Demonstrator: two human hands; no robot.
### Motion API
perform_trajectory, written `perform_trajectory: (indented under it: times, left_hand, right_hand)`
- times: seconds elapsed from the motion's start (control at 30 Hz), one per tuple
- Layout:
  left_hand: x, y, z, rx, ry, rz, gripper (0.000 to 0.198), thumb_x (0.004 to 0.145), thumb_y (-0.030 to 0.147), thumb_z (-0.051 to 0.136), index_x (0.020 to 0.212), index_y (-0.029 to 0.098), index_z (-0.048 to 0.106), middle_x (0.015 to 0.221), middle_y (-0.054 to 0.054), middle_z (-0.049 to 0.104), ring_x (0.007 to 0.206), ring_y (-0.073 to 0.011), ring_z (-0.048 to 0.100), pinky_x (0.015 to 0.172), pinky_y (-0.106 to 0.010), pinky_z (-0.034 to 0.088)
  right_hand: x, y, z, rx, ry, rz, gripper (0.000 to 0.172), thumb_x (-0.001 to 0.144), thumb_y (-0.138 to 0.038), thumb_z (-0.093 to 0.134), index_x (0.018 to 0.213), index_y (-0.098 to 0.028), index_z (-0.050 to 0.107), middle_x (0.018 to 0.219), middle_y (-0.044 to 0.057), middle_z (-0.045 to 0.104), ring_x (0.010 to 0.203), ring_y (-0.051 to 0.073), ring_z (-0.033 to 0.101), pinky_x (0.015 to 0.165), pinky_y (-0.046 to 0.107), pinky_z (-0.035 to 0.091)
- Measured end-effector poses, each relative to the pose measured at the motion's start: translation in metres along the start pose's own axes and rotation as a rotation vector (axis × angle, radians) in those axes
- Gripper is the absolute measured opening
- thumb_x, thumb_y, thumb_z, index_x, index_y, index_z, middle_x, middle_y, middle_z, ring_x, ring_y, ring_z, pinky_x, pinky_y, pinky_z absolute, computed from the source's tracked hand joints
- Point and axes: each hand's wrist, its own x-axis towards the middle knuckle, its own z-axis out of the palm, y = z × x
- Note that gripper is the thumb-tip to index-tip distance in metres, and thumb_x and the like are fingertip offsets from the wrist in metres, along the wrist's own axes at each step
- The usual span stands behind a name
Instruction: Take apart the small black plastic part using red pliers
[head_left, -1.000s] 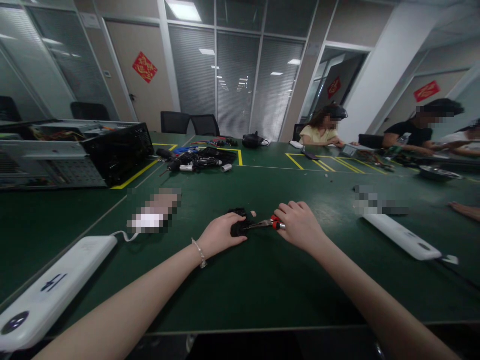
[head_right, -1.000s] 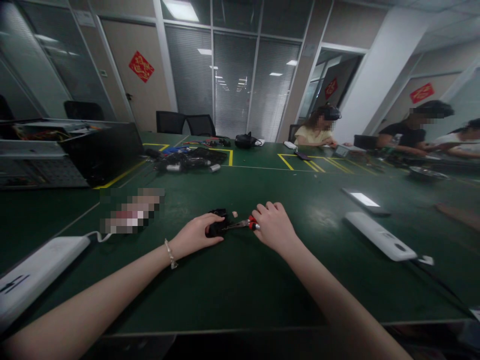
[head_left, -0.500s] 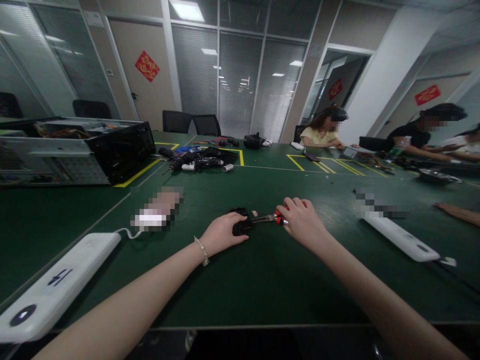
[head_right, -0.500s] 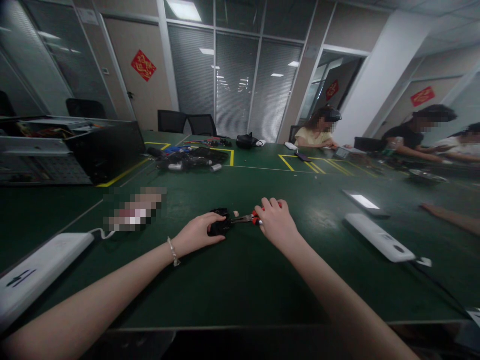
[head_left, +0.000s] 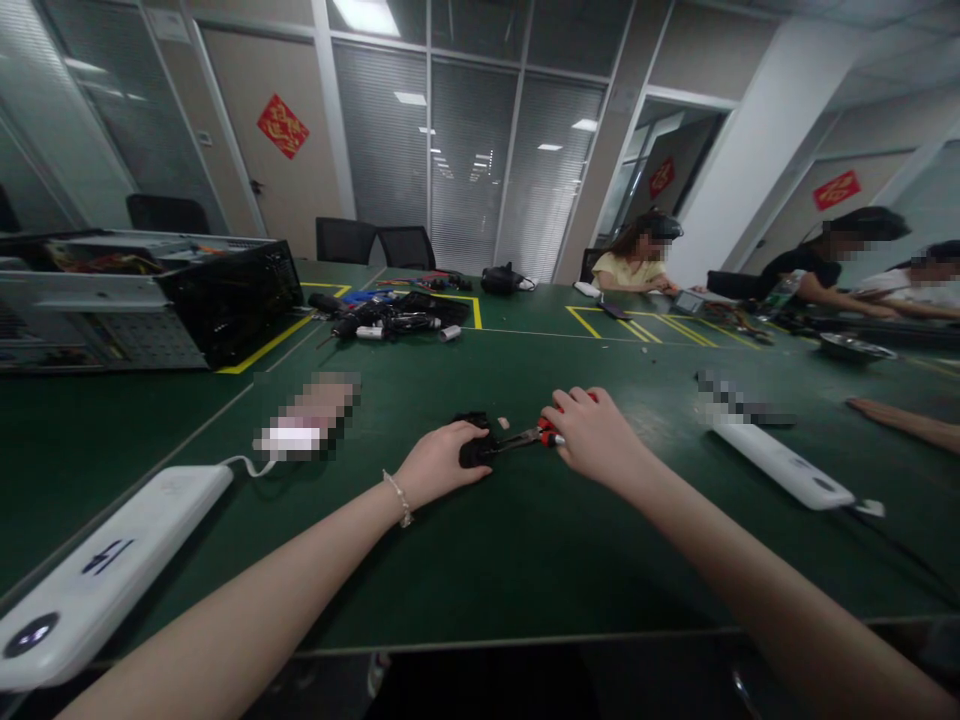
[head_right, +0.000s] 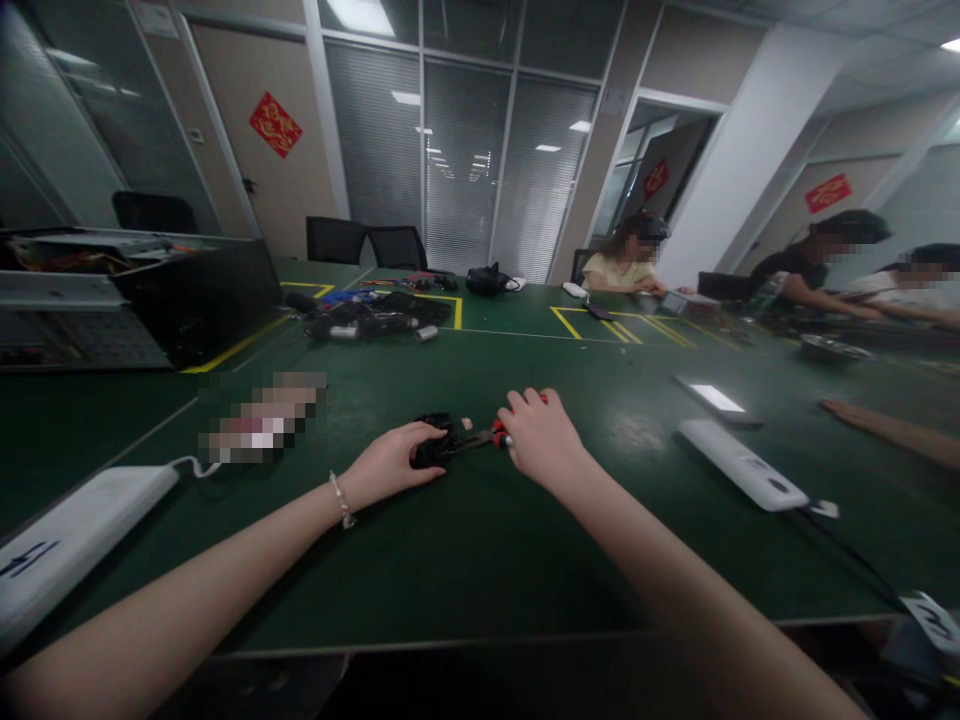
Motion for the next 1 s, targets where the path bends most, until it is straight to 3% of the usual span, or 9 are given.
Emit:
perform_trajectory:
  times: [0.53, 1.0]
  left_hand:
    - [0.0, 0.002, -0.001, 0.004, -0.002, -0.002, 0.049, 0.071, 0.043, 0.062, 0.114, 0.024, 0.052, 0.117, -0.005, 0.054, 0.104, -0.0232, 0.052, 0.086, -0.035, 0.042]
    - [0.0, 0.002, -0.001, 0.005, 0.003, -0.006, 0.049, 0.07, 0.044, 0.062, 0.114, 0.024, 0.053, 0.116, -0.005, 0.055, 0.104, -0.024, 0.053, 0.086, -0.034, 0.042]
  right_hand:
    - [0.014, -0.009, -0.001, -0.056, -0.004, -0.052, 0.015, 0.073, -0.018, 0.053, 0.086, -0.018, 0.061, 0.09, 0.007, 0.058, 0.084, 0.023, 0.05, 0.069, 0.036, 0.03]
    - [0.023, -0.01, -0.013, -0.125, -0.033, -0.124, 0.015, 0.075, -0.017, 0.052, 0.085, -0.016, 0.063, 0.088, 0.009, 0.061, 0.083, 0.023, 0.051, 0.067, 0.035, 0.03]
